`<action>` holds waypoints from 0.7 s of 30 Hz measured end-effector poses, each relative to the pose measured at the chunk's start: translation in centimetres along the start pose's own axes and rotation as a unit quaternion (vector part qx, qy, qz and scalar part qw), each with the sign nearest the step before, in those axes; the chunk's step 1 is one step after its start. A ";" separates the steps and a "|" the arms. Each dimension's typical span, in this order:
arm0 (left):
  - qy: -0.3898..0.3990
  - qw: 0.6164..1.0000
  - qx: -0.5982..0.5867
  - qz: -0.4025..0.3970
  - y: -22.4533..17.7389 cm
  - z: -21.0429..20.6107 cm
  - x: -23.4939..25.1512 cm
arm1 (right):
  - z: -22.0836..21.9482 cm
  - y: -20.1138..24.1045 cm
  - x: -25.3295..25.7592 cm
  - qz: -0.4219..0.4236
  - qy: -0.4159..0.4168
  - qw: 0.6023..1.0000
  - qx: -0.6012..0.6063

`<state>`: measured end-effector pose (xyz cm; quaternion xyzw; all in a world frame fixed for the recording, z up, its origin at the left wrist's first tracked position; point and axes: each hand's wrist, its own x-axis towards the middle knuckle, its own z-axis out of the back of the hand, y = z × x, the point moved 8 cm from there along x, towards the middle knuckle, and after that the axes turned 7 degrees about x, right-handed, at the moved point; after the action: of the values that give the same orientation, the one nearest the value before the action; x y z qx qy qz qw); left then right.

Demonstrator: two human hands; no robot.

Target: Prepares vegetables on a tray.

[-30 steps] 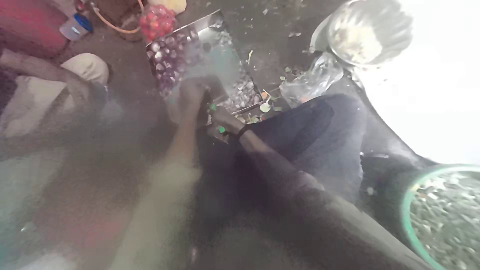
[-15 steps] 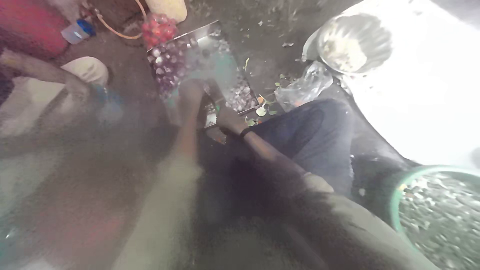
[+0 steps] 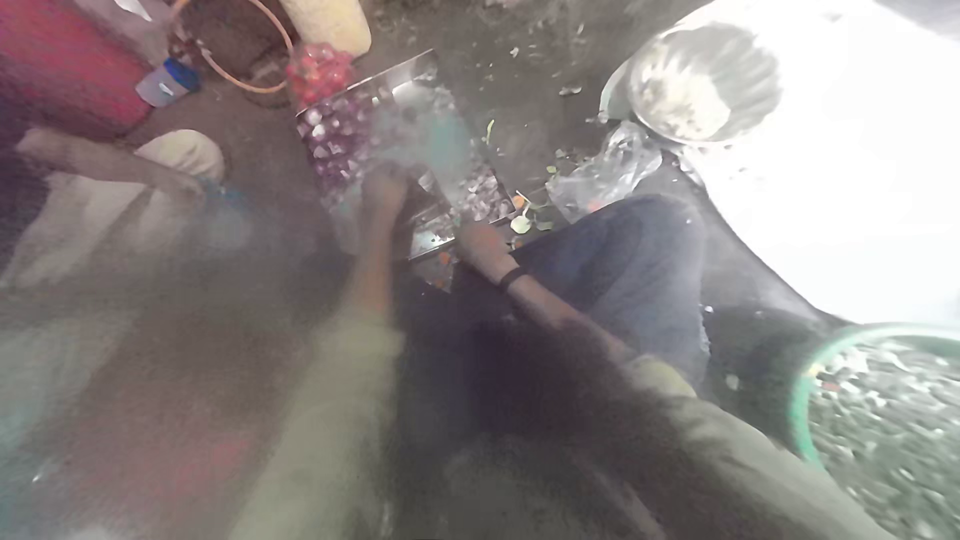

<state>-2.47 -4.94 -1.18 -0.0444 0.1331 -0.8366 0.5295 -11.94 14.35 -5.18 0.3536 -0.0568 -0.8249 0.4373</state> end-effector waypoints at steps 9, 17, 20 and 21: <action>0.034 0.996 0.050 0.066 0.3 0.1 -2.1 | -1.2 -0.2 1.6 0.019 -0.013 0.997 0.078; 0.045 0.997 -0.027 0.052 2.6 1.6 -2.5 | 0.0 0.4 0.1 0.064 -0.015 0.986 0.152; 0.043 0.999 -0.005 0.020 2.4 1.0 -2.2 | -0.2 0.7 0.1 0.072 -0.003 0.986 0.150; 0.054 0.998 0.023 0.019 2.2 0.5 -2.1 | -0.3 0.7 0.1 0.063 0.007 0.986 0.155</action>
<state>0.50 -4.05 -1.19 0.0156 0.1435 -0.8306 0.5378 -11.27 13.88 -5.17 0.4185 -0.2031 -0.7746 0.4285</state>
